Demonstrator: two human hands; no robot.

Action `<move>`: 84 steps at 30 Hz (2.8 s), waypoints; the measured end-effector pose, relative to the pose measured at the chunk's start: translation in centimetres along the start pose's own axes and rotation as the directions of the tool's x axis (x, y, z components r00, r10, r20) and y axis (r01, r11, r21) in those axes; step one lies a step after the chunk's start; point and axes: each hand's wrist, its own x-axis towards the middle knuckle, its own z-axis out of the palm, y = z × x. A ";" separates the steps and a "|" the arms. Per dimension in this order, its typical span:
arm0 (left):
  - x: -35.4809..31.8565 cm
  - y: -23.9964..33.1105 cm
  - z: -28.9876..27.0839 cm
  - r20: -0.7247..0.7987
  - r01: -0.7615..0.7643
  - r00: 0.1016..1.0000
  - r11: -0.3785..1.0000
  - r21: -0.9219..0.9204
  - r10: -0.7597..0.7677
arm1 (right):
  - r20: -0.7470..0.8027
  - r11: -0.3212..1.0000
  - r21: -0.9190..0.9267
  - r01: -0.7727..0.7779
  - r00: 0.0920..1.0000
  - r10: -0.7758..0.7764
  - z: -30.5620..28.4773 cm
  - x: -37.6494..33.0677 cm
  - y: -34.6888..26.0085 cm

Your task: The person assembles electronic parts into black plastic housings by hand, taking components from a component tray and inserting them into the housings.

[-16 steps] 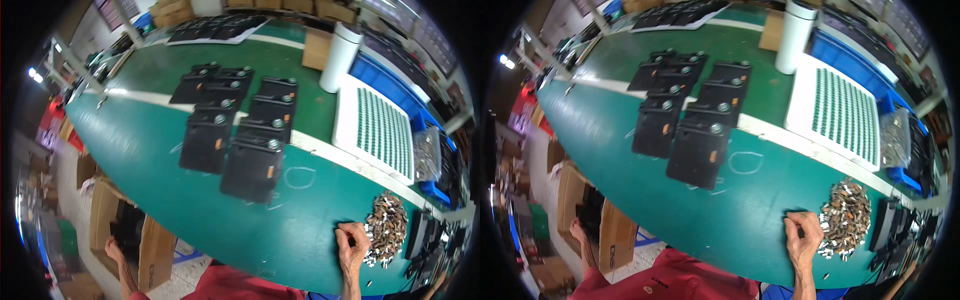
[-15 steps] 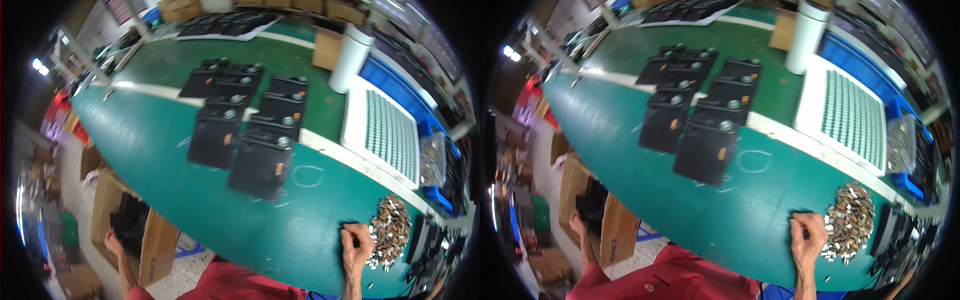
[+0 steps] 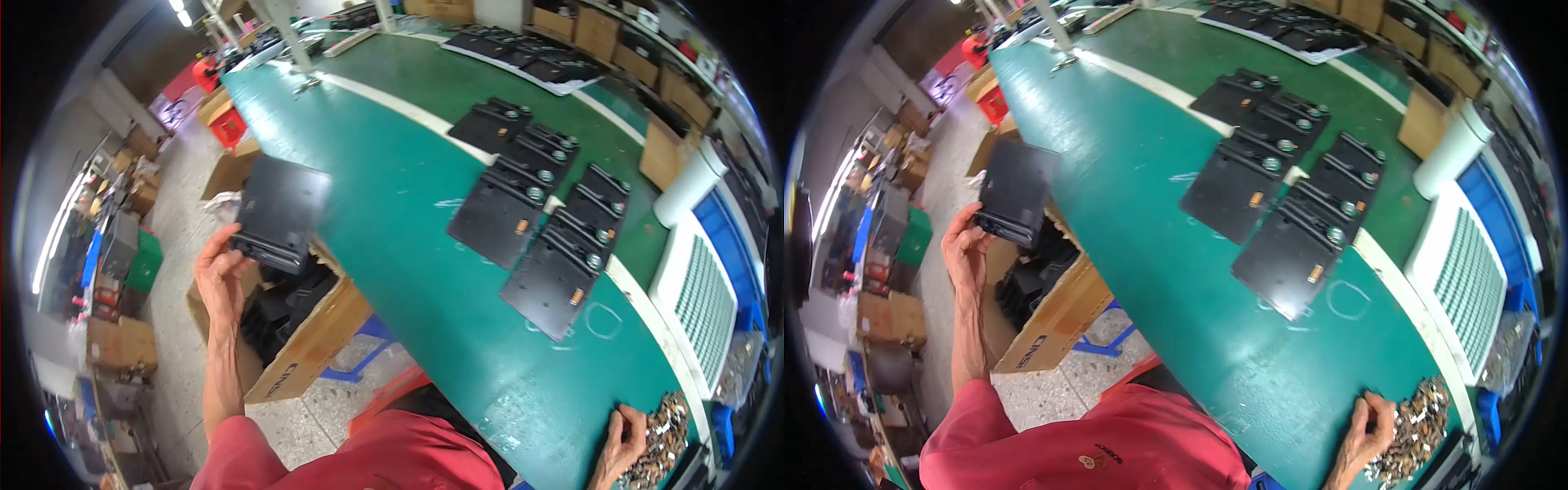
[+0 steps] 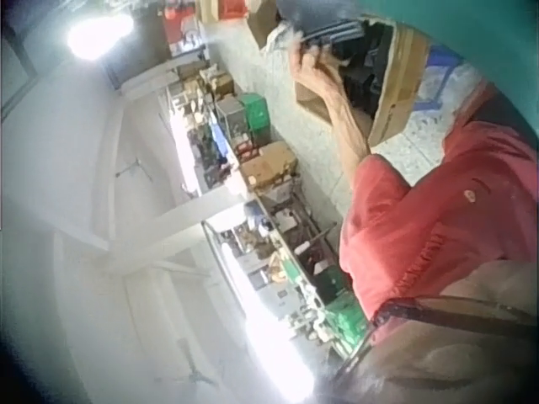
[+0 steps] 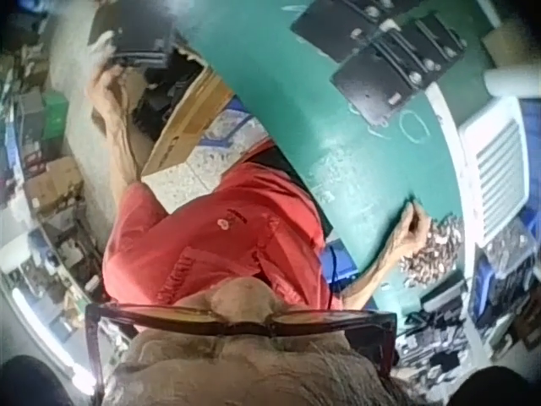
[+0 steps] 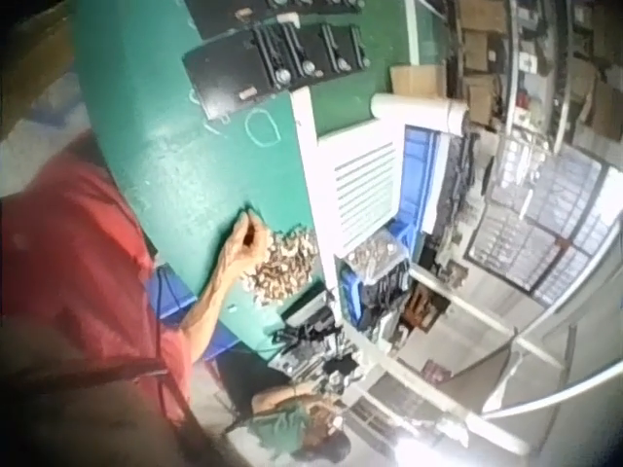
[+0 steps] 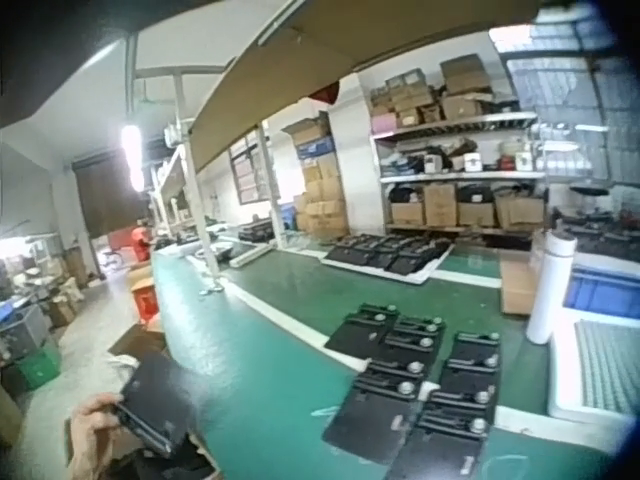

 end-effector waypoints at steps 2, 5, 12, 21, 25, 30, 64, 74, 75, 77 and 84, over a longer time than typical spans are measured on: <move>-1.3 -0.5 4.6 0.335 0.137 0.937 0.985 -0.100 -0.096 | 0.001 0.997 0.056 -0.048 0.999 0.048 0.2 0.1 0.1; -5.8 -0.3 12.3 0.674 0.280 0.721 0.957 -0.073 -0.159 | 0.023 0.989 0.143 -0.029 0.999 0.026 0.4 0.4 0.1; -14.4 -0.3 26.6 0.988 0.153 0.002 0.977 0.149 -0.151 | 0.129 0.901 0.418 -0.117 0.989 0.068 -1.2 0.4 -0.4; -16.5 -1.8 35.5 0.956 -0.048 -0.184 0.974 0.222 -0.227 | 0.170 0.932 0.319 -0.170 0.978 0.120 -1.6 0.2 -0.4; -17.9 -1.4 37.6 0.984 -0.122 -0.106 0.984 0.127 -0.140 | 0.235 0.980 0.154 -0.124 0.968 0.085 -1.6 0.0 -0.9; -21.0 -3.4 38.4 0.972 -0.358 -0.091 0.904 -0.234 0.216 | 0.243 0.996 0.062 0.061 0.967 -0.074 -1.3 0.2 -1.2; -23.0 -5.4 33.5 0.912 -0.545 0.109 0.791 -0.279 0.397 | -0.051 0.959 -0.275 0.067 0.995 -0.083 1.4 33.9 6.8; -22.5 -4.5 33.9 0.962 -0.520 0.058 0.831 -0.199 0.267 | 0.115 0.921 -0.382 0.071 0.993 -0.029 3.9 43.0 10.9; -22.5 -4.5 33.8 0.963 -0.525 0.058 0.828 -0.196 0.264 | 0.185 0.905 -0.417 0.081 0.983 -0.003 3.6 43.6 10.9; -22.5 -4.5 33.7 0.965 -0.530 0.054 0.826 -0.192 0.258 | 0.179 0.894 -0.441 0.082 0.984 -0.001 4.1 43.4 10.9; -22.8 -4.4 33.8 0.963 -0.520 0.052 0.831 -0.199 0.263 | 0.018 0.984 -0.174 0.032 0.999 -0.029 2.7 43.3 12.0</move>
